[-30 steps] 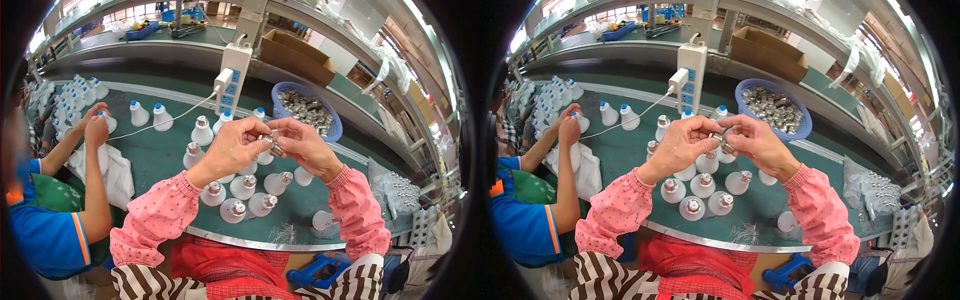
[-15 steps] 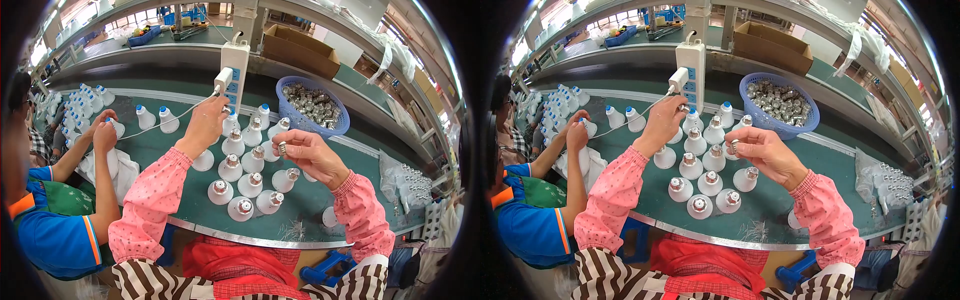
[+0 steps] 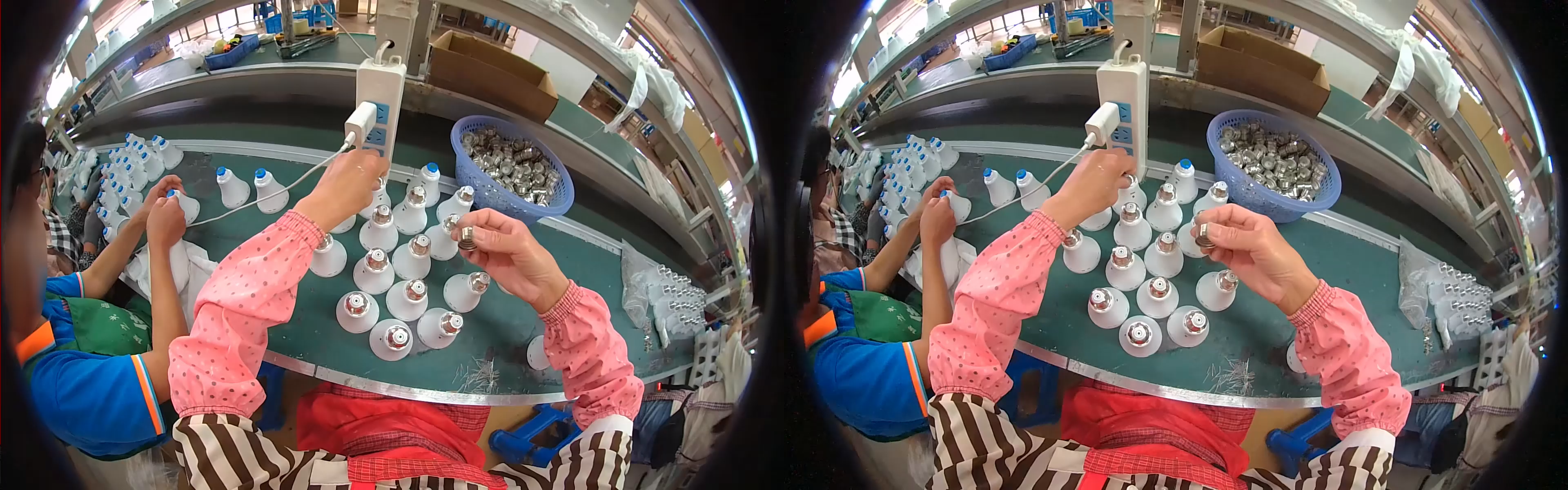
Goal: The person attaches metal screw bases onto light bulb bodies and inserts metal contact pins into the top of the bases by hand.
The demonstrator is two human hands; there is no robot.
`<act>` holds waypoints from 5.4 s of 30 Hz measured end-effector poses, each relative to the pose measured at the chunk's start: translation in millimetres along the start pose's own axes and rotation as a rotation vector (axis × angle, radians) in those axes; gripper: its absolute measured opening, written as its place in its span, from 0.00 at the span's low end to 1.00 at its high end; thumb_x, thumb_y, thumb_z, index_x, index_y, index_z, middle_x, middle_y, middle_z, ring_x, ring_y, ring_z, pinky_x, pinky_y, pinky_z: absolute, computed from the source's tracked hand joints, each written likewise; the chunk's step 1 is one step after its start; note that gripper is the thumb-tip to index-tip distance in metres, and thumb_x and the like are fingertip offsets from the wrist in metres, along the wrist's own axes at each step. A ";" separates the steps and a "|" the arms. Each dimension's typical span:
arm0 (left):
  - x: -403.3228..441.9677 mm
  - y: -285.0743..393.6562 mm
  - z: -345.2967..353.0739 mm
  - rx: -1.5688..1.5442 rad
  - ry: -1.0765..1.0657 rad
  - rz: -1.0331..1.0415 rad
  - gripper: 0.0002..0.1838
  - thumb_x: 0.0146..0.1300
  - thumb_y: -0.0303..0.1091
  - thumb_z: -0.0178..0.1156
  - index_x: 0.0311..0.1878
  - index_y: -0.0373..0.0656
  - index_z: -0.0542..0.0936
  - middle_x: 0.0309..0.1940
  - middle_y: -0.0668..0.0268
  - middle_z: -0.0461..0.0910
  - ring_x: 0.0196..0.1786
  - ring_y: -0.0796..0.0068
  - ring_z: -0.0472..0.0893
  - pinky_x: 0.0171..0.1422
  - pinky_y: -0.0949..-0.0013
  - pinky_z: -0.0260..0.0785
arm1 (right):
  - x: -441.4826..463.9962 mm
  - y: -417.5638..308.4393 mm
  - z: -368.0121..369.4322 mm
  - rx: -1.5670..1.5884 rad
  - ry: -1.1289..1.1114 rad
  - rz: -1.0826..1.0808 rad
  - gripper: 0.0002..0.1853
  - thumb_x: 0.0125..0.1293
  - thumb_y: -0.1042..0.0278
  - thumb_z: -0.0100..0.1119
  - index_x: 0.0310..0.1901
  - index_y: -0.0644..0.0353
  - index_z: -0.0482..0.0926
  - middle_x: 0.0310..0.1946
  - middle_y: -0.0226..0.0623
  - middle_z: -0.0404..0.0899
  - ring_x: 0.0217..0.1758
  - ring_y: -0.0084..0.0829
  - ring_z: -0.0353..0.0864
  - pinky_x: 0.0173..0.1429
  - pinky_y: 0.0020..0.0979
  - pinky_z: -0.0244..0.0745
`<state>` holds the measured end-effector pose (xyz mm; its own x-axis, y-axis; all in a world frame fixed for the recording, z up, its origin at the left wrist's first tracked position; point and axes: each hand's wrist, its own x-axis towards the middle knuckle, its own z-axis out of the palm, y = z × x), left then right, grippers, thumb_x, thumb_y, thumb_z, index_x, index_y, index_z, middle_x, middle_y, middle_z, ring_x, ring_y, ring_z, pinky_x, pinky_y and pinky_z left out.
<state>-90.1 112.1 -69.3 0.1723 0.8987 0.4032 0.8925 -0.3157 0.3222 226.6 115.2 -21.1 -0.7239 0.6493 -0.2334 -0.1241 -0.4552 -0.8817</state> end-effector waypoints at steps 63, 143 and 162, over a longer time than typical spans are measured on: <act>-78.7 -13.6 30.5 -1.294 -0.238 -0.366 0.34 0.83 0.58 0.48 0.68 0.35 0.81 0.62 0.57 0.83 0.62 0.68 0.79 0.64 0.67 0.72 | 117.9 0.3 39.6 -1.809 -0.112 -0.593 0.11 0.56 0.69 0.73 0.38 0.62 0.83 0.37 0.46 0.81 0.42 0.53 0.84 0.46 0.48 0.77; -161.8 272.0 80.5 -0.700 0.131 -0.013 0.11 0.60 0.19 0.68 0.47 0.36 0.85 0.40 0.55 0.84 0.41 0.56 0.85 0.44 0.60 0.78 | -183.4 116.1 -20.4 -1.317 0.318 -0.358 0.07 0.56 0.80 0.63 0.36 0.62 0.77 0.31 0.42 0.75 0.34 0.47 0.81 0.36 0.43 0.76; -142.9 272.3 78.9 -1.056 -0.158 -0.341 0.04 0.63 0.21 0.67 0.40 0.35 0.84 0.31 0.67 0.83 0.30 0.83 0.77 0.34 0.74 0.70 | -190.3 108.7 -12.8 -1.161 0.395 -0.477 0.07 0.59 0.84 0.65 0.37 0.63 0.79 0.31 0.36 0.76 0.28 0.31 0.81 0.33 0.32 0.76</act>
<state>161.2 -78.3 -106.7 0.1041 0.9924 0.0659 0.1145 -0.0777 0.9904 359.6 -50.0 -77.8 -0.5014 0.8226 0.2683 0.4841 0.5237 -0.7010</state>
